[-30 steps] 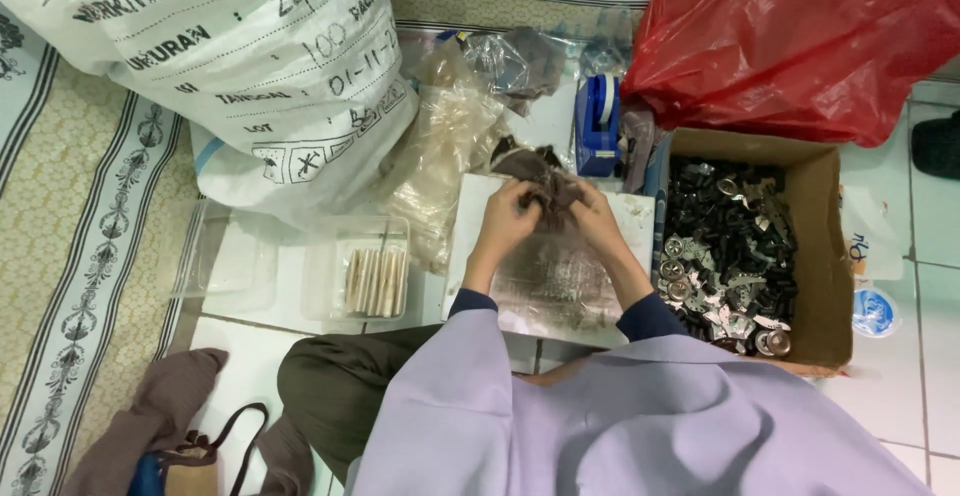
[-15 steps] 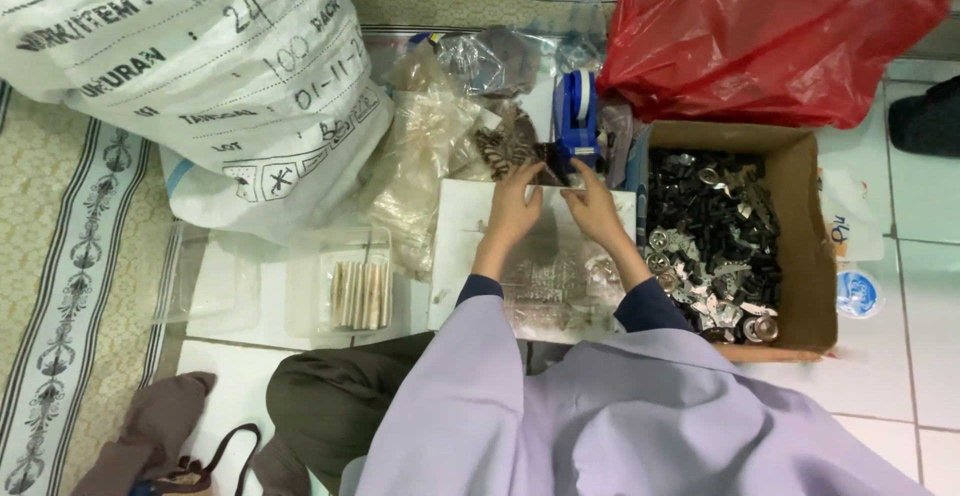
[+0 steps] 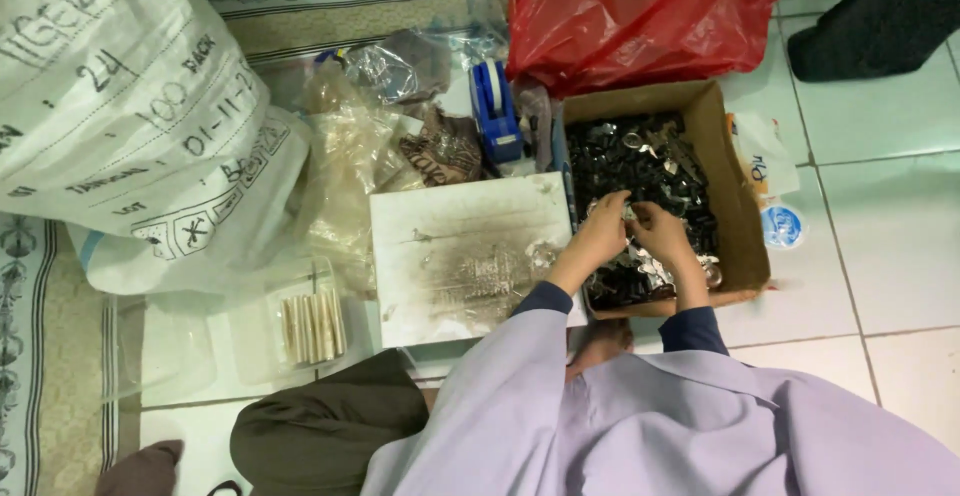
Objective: The person sits on the floor and handles small metal hardware pieces, placing them into a plastic bag and wiping them with a cloth. They then pick up several round metal objects from a cardboard box and place them onto a white board.
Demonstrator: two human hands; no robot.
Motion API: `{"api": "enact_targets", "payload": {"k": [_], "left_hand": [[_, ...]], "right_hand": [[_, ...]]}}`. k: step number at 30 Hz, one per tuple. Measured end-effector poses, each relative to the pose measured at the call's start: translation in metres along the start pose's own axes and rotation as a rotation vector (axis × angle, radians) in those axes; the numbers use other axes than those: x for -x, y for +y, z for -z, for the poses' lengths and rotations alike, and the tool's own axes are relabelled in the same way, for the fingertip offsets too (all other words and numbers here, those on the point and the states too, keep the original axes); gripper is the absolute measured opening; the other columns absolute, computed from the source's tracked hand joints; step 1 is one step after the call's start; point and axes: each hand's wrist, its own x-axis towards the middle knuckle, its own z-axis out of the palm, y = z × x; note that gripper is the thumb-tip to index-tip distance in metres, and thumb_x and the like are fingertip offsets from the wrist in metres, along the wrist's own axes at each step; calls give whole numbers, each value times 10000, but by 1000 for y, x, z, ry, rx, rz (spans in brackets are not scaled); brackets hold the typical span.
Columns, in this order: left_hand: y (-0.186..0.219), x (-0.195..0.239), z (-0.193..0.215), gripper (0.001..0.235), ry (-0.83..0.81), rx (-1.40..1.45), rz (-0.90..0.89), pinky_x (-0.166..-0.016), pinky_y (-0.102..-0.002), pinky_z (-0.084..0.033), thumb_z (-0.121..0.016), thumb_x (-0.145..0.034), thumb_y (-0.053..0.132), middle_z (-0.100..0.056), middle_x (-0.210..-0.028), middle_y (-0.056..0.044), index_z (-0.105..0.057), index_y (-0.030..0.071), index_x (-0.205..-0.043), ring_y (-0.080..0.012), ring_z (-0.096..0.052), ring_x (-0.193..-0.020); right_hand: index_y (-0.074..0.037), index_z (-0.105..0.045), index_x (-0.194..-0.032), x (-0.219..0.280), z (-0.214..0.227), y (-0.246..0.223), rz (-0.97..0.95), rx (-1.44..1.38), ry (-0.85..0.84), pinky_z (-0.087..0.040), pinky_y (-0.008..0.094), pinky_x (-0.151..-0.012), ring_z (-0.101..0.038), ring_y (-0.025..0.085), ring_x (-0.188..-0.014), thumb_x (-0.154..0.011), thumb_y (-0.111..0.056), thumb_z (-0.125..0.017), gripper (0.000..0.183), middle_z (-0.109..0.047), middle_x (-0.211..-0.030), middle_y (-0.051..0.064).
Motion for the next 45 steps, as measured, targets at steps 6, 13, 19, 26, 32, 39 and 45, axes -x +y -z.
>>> {"api": "enact_targets", "payload": {"k": [6, 13, 19, 26, 32, 39, 45], "left_hand": [[-58, 7, -83, 408, 253, -838, -89, -972, -564, -472, -492, -992, 43, -599, -1394, -287, -567, 57, -1392, -439, -518, -1361], [-10, 26, -61, 473, -368, -1318, 206, -1222, -582, -205, -292, -1087, 138, -427, -1585, -176, -402, 20, -1532, -339, -357, -1494], [-22, 22, -71, 441, -436, -1401, 156, -1132, -712, -254, -313, -1055, 133, -596, -1431, -134, -553, 78, -1421, -337, -535, -1328], [-49, 13, -86, 326, -222, -1339, 113, -1007, -608, -394, -419, -1024, 85, -702, -1196, -118, -654, 74, -1250, -318, -651, -1109], [-25, 23, -73, 323, -141, -1323, 109, -1044, -609, -352, -437, -1025, 79, -748, -1059, 51, -722, 207, -1102, -165, -682, -1010], [-30, 27, -70, 281, -63, -1257, 44, -841, -520, -408, -511, -956, 61, -735, -855, 102, -722, 246, -970, -144, -691, -816], [-79, 15, -95, 145, 195, -1084, -90, -659, -405, -433, -580, -864, 65, -689, -706, 25, -679, 121, -954, -192, -683, -636]], "right_hand": [[-41, -656, -1359, -6, -63, 21, -53, 190, -60, -556, 552, -958, -662, 440, -1165, -896, -186, -703, 488, -666, -1270, 262], [-69, -664, -1342, 6, -77, 9, -21, 261, -86, -533, 551, -968, -640, 423, -1180, -913, -184, -675, 445, -669, -1266, 237], [-96, -672, -1326, 9, -79, 5, 11, 339, -94, -510, 550, -978, -617, 406, -1195, -930, -181, -647, 405, -672, -1262, 213], [-131, -681, -1305, 10, -80, 3, 48, 429, -104, -481, 550, -991, -589, 385, -1213, -952, -177, -612, 363, -676, -1257, 182], [-159, -689, -1288, 19, -83, 5, 77, 495, -109, -458, 549, -1001, -566, 369, -1228, -969, -173, -584, 336, -678, -1253, 158], [-193, -698, -1267, 35, -85, 17, 106, 586, -108, -429, 549, -1014, -537, 348, -1246, -990, -168, -549, 315, -682, -1248, 127], [-159, -635, -1323, 42, -66, 35, 51, 584, -173, -452, 531, -1018, -674, 325, -1162, -970, -201, -502, 379, -728, -1190, 123]]}}
